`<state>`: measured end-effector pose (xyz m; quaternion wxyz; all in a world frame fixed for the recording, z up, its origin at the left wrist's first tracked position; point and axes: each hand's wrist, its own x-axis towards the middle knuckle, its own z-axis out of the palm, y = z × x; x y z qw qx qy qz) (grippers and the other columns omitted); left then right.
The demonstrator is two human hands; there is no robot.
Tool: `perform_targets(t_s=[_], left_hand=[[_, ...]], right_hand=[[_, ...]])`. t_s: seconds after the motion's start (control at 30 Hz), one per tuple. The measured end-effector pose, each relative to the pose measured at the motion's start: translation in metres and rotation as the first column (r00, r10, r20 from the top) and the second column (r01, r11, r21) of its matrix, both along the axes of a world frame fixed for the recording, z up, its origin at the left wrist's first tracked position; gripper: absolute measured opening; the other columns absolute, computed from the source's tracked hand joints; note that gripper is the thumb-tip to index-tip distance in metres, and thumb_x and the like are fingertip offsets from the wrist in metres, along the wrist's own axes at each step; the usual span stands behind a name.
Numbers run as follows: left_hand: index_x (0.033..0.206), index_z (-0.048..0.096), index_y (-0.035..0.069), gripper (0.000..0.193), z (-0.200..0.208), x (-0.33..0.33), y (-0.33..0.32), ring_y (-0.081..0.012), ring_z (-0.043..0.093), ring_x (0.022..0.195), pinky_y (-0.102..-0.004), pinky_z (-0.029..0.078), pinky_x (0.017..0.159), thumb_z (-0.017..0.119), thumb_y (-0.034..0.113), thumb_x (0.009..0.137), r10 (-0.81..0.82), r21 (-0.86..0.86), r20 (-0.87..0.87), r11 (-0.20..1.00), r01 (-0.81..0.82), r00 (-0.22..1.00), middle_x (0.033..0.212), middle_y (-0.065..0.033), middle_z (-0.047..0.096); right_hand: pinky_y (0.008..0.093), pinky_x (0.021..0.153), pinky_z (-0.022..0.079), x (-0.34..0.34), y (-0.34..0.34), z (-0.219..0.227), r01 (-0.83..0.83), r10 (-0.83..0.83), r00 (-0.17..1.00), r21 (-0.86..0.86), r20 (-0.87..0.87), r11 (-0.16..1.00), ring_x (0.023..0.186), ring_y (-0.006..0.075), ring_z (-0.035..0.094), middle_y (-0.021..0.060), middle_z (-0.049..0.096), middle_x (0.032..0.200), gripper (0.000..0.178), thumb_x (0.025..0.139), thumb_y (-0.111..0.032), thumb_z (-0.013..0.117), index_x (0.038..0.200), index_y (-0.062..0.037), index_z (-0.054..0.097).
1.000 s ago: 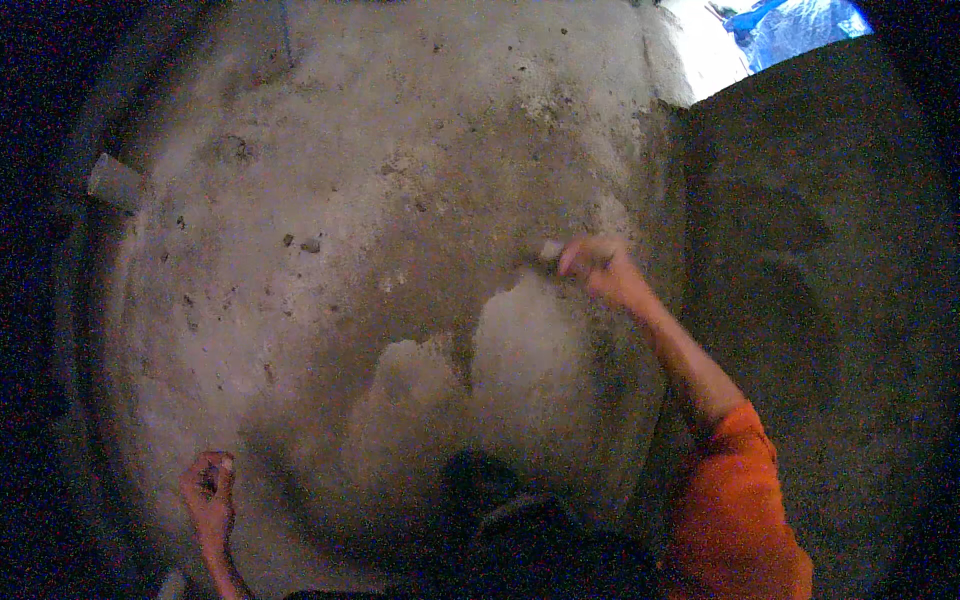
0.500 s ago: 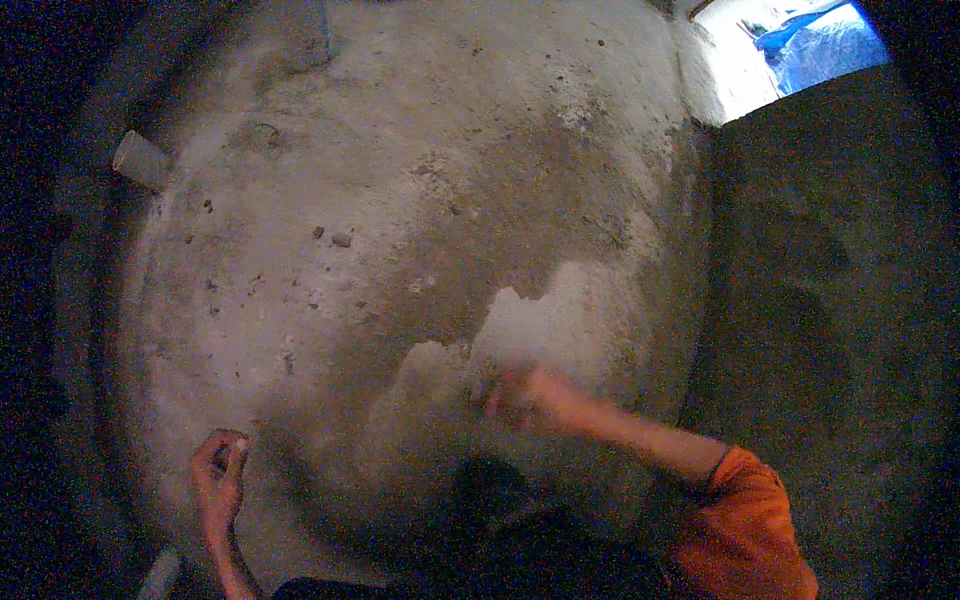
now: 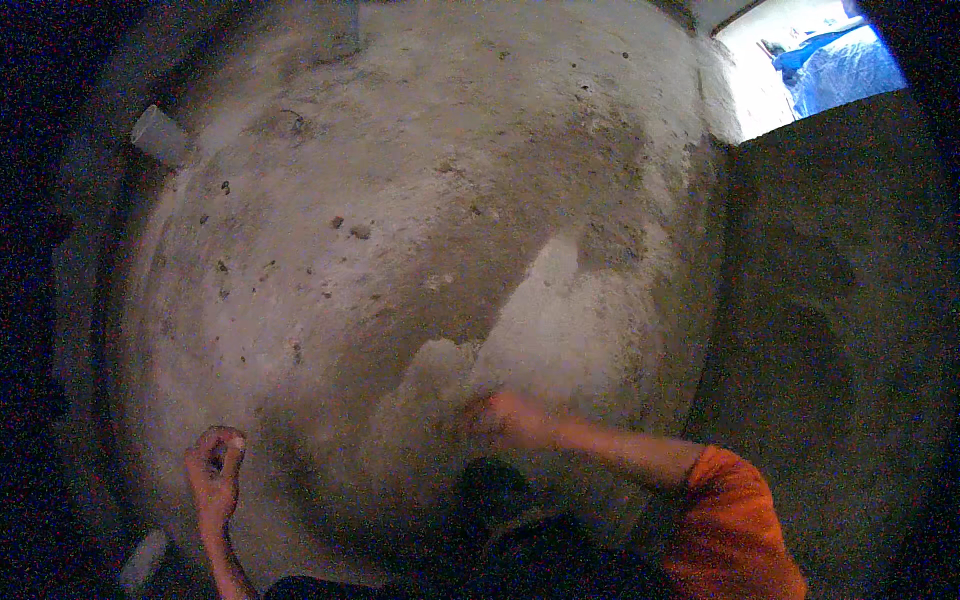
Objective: The person retrieves a brush from a bag and uses it to sweep dust and debris on a concrete floor. They move around the room, sweeping different areas and occasionally switching the brush between hands.
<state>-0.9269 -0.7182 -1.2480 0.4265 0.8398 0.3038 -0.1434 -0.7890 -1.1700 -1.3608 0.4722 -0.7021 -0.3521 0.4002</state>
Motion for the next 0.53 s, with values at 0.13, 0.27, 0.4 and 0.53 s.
perform_targets(t_s=[0.13,0.27,0.4,0.53], left_hand=[[0.086,0.066,0.005,0.012,0.011,0.003,-0.003,-0.0087,0.050,0.068,-0.0267,0.038,0.060,0.070,0.016,0.089,-0.043,0.034,-0.041,0.998,0.045,0.998,0.079,-0.0002,0.064],[0.086,0.066,0.005,0.010,0.014,-0.001,-0.004,-0.0078,0.048,0.067,-0.0264,0.036,0.059,0.070,0.015,0.088,-0.016,0.042,-0.029,0.999,0.017,0.999,0.077,0.0017,0.061],[0.087,0.066,0.005,0.009,0.013,-0.007,-0.003,-0.0072,0.046,0.066,-0.0264,0.036,0.059,0.069,0.014,0.089,0.013,0.054,0.007,0.998,-0.014,1.000,0.076,0.0024,0.060],[0.090,0.067,0.005,0.009,0.016,-0.006,-0.004,-0.0080,0.047,0.066,-0.0271,0.038,0.060,0.069,0.014,0.089,0.044,0.013,-0.060,0.999,-0.044,0.997,0.078,0.0007,0.062]], right_hand=[[0.0430,0.088,0.052,0.019,0.013,-0.025,-0.060,0.057,0.996,0.048,0.071,0.997,0.097,0.0300,0.068,0.0116,0.073,0.104,0.021,0.083,-0.022,0.073,0.095,-0.0041,0.073],[0.0335,0.073,0.055,0.176,-0.040,0.006,0.558,-0.448,0.795,-0.204,0.409,0.804,0.080,0.0205,0.070,0.0093,0.075,0.089,0.011,0.089,-0.011,0.066,0.085,-0.0027,0.072],[0.0289,0.074,0.052,0.192,-0.033,0.036,0.583,-0.461,0.692,-0.055,0.556,0.810,0.080,0.0144,0.066,0.0039,0.073,0.087,0.009,0.086,-0.005,0.064,0.089,-0.0022,0.072],[0.0375,0.081,0.053,0.062,0.009,0.022,0.152,-0.143,0.987,-0.135,0.075,0.979,0.089,0.0225,0.067,0.0101,0.073,0.094,0.010,0.075,-0.005,0.066,0.083,-0.0019,0.071]])
